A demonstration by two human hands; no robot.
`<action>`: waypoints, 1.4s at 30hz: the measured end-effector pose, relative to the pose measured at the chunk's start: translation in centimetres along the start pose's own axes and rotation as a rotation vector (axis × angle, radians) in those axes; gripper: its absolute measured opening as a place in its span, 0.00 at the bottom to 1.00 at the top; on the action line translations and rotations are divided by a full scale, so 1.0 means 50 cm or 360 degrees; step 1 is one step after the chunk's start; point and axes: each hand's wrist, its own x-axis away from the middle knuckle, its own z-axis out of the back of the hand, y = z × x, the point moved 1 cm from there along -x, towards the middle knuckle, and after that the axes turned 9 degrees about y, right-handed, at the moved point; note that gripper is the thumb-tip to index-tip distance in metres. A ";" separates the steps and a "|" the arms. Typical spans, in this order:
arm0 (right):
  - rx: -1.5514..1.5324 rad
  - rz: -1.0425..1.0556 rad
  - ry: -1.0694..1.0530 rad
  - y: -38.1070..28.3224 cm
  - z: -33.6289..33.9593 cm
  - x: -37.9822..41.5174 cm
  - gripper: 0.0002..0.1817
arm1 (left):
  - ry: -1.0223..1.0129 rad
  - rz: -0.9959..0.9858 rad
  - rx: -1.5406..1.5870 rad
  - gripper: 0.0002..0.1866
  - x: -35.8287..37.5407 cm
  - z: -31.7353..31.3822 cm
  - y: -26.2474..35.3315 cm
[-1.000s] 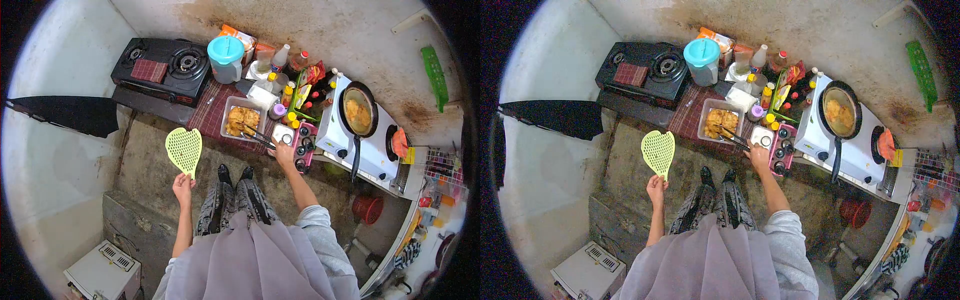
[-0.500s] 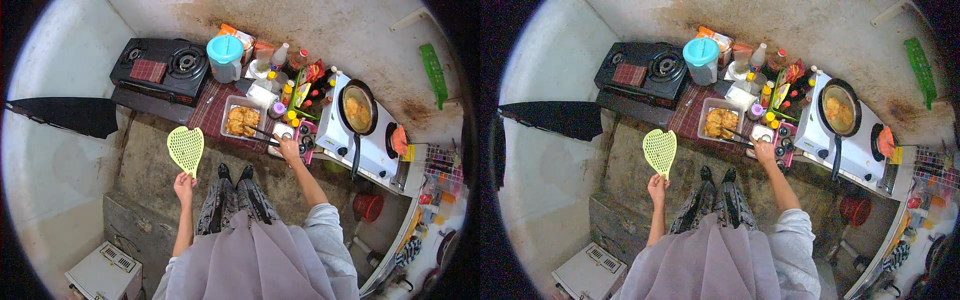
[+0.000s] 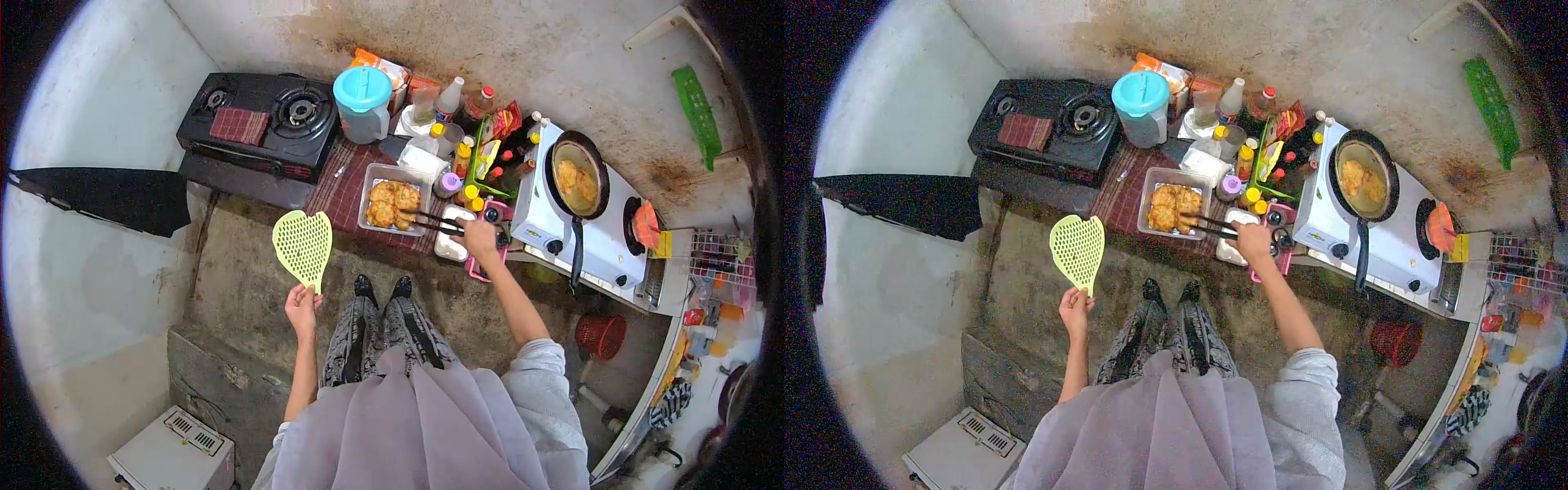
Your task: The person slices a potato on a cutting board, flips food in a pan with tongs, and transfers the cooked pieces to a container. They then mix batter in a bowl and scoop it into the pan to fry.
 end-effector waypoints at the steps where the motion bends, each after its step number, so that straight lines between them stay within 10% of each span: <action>1: -0.0069 0.0006 0.0017 -0.014 -0.013 0.003 0.23 | -0.0006 -0.0011 0.0000 0.10 0.002 -0.001 0.007; 14: -0.0414 -0.0555 0.0036 -0.103 -0.058 0.074 0.26 | -0.0312 -0.0119 -0.0079 0.08 0.023 -0.020 0.052; 23: -0.2703 -0.1689 0.0129 -0.141 0.063 0.293 0.26 | -0.0983 -0.0293 -0.0198 0.11 0.068 -0.140 0.091; 29: -0.3395 -0.1327 0.0708 -0.104 0.197 0.469 0.17 | -0.1445 -0.0354 -0.0381 0.09 0.213 -0.256 0.133; 42: -0.2687 -0.1961 0.1807 0.188 0.255 1.021 0.18 | -0.2329 0.0057 -0.0821 0.11 0.802 -0.434 -0.157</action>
